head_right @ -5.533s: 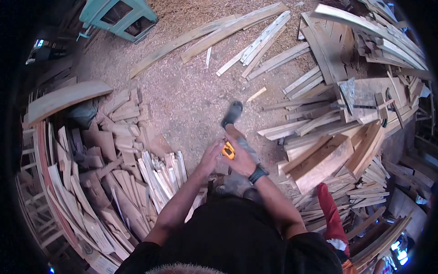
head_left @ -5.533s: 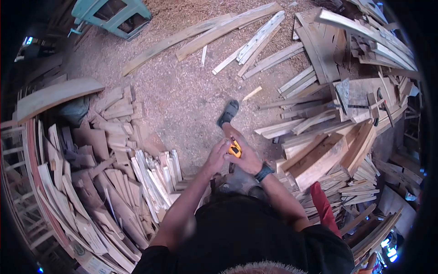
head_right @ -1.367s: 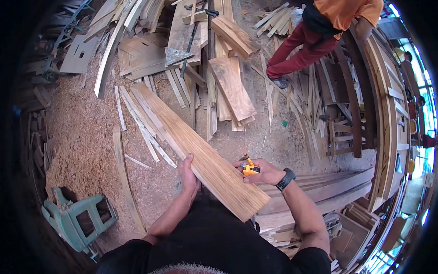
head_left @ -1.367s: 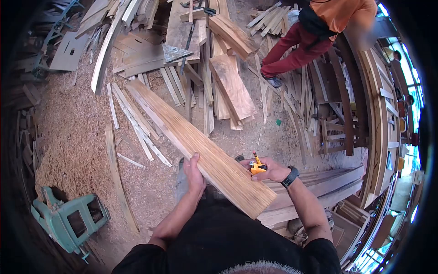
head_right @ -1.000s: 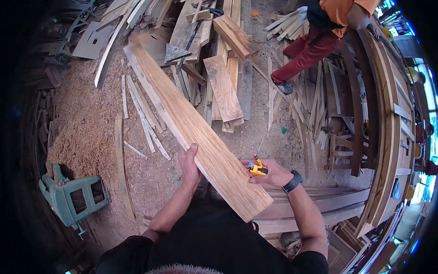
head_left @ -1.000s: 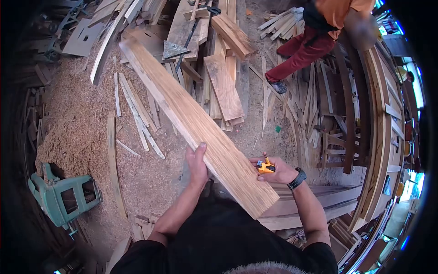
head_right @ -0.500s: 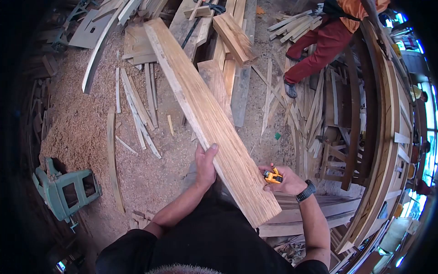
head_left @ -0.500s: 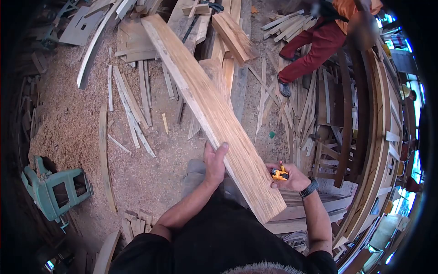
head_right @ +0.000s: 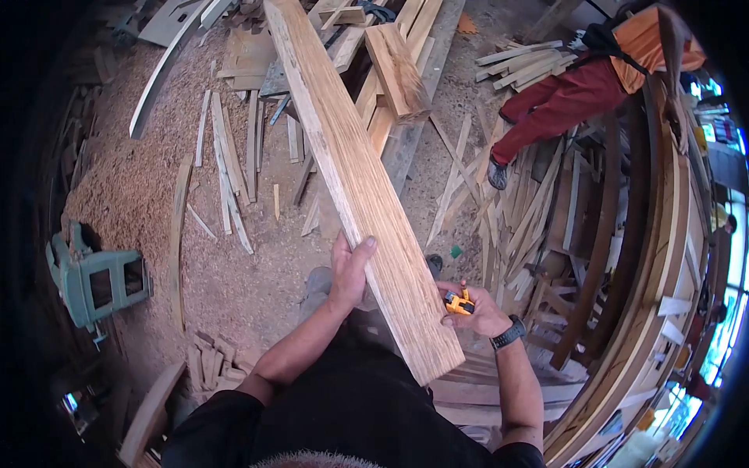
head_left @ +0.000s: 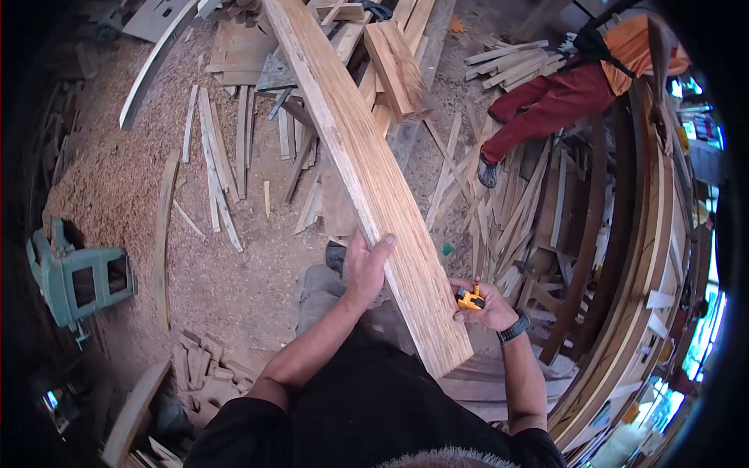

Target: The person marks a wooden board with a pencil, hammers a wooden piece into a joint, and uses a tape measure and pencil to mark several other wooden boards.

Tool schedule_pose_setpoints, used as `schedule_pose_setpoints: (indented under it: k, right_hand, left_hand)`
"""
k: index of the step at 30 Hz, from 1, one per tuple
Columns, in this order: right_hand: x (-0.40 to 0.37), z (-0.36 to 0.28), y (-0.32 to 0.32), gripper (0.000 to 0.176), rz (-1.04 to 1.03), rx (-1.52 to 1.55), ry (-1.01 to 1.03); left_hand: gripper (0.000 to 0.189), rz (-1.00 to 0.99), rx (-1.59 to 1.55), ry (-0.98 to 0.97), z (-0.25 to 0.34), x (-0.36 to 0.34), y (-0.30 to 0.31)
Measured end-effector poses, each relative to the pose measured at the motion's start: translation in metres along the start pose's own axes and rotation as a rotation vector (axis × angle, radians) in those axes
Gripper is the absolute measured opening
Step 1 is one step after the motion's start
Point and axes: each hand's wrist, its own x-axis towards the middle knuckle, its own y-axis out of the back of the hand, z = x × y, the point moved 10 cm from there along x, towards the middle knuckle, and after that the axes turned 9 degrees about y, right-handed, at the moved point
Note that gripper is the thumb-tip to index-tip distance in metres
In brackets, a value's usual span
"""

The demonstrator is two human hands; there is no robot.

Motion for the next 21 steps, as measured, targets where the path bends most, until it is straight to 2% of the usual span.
schedule_pose_setpoints:
  k: [5,8,9,12,16,17,21]
  right_hand:
    - [0.028,0.008,0.054,0.079,-0.128,0.036,0.071]
    - [0.048,0.049,0.086,0.082,-0.178,0.028,0.052]
    - [0.055,0.060,0.086,0.084,-0.205,0.144,-0.008]
    - [0.068,0.073,0.098,0.084,-0.209,0.212,-0.017]
    - [0.085,0.080,0.107,0.089,-0.218,0.165,0.068]
    - [0.085,0.087,0.108,0.091,-0.236,0.209,-0.001]
    - [0.091,0.089,0.111,0.092,-0.280,0.170,0.025]
  left_hand:
    - [0.042,0.129,0.119,-0.160,-0.009,0.031,-0.046]
    - [0.040,0.187,0.243,-0.223,-0.022,0.052,-0.060]
    - [0.038,0.215,0.274,-0.240,-0.022,0.057,-0.063]
    - [0.036,0.250,0.451,-0.305,-0.021,0.070,-0.073]
    - [0.035,0.241,0.432,-0.326,-0.025,0.086,-0.079]
    - [0.034,0.232,0.469,-0.333,-0.026,0.089,-0.081]
    - [0.032,0.236,0.558,-0.352,-0.026,0.099,-0.087]
